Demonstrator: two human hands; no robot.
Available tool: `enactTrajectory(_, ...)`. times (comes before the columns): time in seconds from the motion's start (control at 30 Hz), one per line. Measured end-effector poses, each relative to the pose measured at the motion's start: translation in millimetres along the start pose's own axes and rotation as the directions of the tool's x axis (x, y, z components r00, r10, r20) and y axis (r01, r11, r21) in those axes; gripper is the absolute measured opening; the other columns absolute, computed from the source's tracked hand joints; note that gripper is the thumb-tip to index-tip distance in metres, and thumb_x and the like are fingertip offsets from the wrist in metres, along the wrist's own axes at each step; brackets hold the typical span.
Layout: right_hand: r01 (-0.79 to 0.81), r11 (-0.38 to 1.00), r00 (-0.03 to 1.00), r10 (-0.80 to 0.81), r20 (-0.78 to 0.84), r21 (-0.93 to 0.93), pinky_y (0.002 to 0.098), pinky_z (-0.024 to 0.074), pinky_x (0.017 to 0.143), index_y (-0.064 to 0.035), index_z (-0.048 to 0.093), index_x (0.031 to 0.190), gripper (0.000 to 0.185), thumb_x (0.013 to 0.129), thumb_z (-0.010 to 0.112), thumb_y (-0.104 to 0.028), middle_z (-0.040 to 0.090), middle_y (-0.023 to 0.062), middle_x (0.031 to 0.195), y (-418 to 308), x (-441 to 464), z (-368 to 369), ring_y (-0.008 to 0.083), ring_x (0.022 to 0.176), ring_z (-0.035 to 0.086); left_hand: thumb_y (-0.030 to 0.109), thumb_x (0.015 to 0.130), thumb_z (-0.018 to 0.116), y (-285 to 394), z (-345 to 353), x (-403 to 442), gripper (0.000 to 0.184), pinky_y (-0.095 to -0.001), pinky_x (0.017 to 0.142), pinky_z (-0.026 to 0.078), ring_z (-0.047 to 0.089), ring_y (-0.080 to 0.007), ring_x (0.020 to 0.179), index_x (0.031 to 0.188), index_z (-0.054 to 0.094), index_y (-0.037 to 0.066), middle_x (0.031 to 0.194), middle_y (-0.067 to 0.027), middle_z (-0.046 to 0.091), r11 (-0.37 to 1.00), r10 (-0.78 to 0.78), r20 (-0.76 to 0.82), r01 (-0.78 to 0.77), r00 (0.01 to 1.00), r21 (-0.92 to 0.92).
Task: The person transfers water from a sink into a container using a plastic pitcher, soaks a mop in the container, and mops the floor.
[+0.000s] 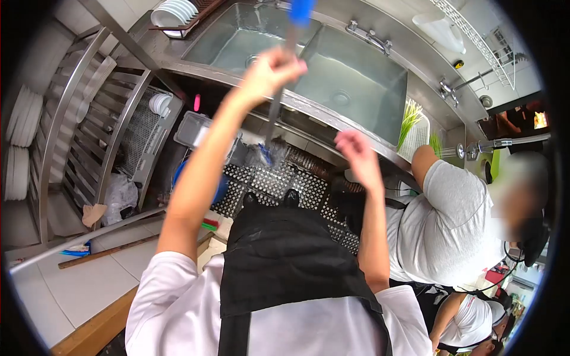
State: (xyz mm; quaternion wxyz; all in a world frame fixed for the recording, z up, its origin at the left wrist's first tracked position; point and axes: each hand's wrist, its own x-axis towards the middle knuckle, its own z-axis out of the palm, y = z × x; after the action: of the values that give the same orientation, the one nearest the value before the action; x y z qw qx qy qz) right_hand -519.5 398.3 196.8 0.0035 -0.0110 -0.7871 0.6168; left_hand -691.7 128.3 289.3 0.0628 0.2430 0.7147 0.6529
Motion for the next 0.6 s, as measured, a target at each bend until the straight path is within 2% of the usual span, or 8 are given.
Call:
enactTrajectory(0.13,0.411,0.91,0.887,-0.385,-0.256,0.057,0.0394,0.036,0.112,-0.0052,0.04,0.147,0.061,0.092,0.066,-0.01,0.052,0.0122,0.142,-151.5,-3.6,4.8,0.0245,0.13,0.051,0.038,0.09,0.073,-127.3,66.2,-88.7,0.034,-0.0372,0.068,0.049,0.059,-0.0126,0.072,0.09,0.068,0.004,0.074,-0.0066,0.065,0.897,-0.389,0.185,0.325,0.903,0.3)
enactTrajectory(0.17,0.471,0.881,0.857,-0.444,-0.261,0.049,0.0426,0.0358,0.113,-0.0036,0.034,0.151,0.067,0.092,0.065,-0.013,0.048,0.0167,0.145,-173.2,-6.7,16.1,0.0278,0.133,0.048,0.039,0.089,0.074,-144.1,85.2,-106.9,0.036,-0.0371,0.067,0.049,0.061,-0.0153,0.072,0.085,0.067,0.004,0.074,-0.008,0.065,0.93,-0.322,0.175,0.276,0.93,0.244)
enactTrajectory(0.27,0.496,0.861,0.828,-0.431,-0.359,0.109,0.0467,0.0506,0.097,0.0011,0.048,0.133,0.043,0.099,0.055,-0.025,0.059,0.0243,0.124,-210.0,-35.3,51.4,0.033,0.104,0.065,0.034,0.082,0.078,-149.0,111.0,-148.2,0.034,-0.0378,0.062,0.048,0.063,-0.0262,0.066,0.076,0.063,0.004,0.071,-0.012,0.064,0.976,-0.126,0.152,0.094,0.98,0.198)
enactTrajectory(0.33,0.505,0.804,0.863,-0.476,-0.169,0.316,0.0468,0.0554,0.079,-0.0001,0.055,0.105,0.031,0.102,0.05,-0.031,0.063,0.0209,0.097,-202.7,-50.2,59.0,0.0273,0.078,0.065,0.028,0.08,0.077,-147.7,102.3,-159.8,0.027,-0.0385,0.06,0.047,0.062,-0.0291,0.064,0.077,0.064,0.005,0.069,-0.013,0.063,0.974,-0.116,0.149,0.083,0.982,0.211)
enactTrajectory(0.4,0.43,0.784,0.887,-0.46,-0.046,0.448,0.0375,0.0471,0.059,-0.0087,0.049,0.08,0.04,0.096,0.056,-0.045,0.054,0.0078,0.063,-215.1,-59.5,73.6,0.0189,0.056,0.054,0.024,0.078,0.076,-137.9,90.9,-167.0,0.022,-0.0392,0.058,0.046,0.062,-0.0304,0.061,0.079,0.064,0.006,0.066,-0.0129,0.063,0.983,-0.049,0.23,0.006,0.972,0.186)
enactTrajectory(0.47,0.427,0.727,0.871,-0.49,-0.029,0.537,0.0353,0.0454,0.059,-0.0118,0.048,0.079,0.035,0.088,0.061,-0.043,0.055,0.0049,0.063,-238.4,-91.4,57.7,0.0164,0.055,0.052,0.022,0.076,0.074,-91.2,72.0,-167.9,0.018,-0.04,0.056,0.046,0.063,-0.0301,0.059,0.081,0.065,0.007,0.064,-0.0118,0.063,0.987,0.075,0.378,-0.124,0.923,0.106)
enactTrajectory(0.53,0.546,0.618,0.7,-0.707,0.097,0.566,0.0294,0.0481,0.058,-0.0125,0.053,0.078,0.032,0.091,0.062,-0.041,0.056,0.0014,0.064,-288.8,-115.4,28.7,0.0125,0.056,0.055,0.028,0.078,0.076,-21.7,56.5,-159.4,0.024,-0.0406,0.057,0.047,0.064,-0.0297,0.061,0.078,0.064,0.007,0.065,-0.011,0.064,0.983,0.182,0.574,-0.164,0.799,-0.083)
enactTrajectory(0.6,0.642,0.392,0.215,-0.917,0.337,0.658,0.0234,0.0509,0.057,-0.0132,0.058,0.077,0.031,0.093,0.062,-0.039,0.058,-0.002,0.065,-358.4,-107.7,6.9,0.0086,0.057,0.058,0.034,0.08,0.078,39.2,47.2,-154.4,0.032,-0.0401,0.056,0.047,0.064,-0.0288,0.06,0.078,0.063,0.006,0.064,-0.0095,0.064,0.955,0.296,0.75,-0.189,0.592,-0.228)
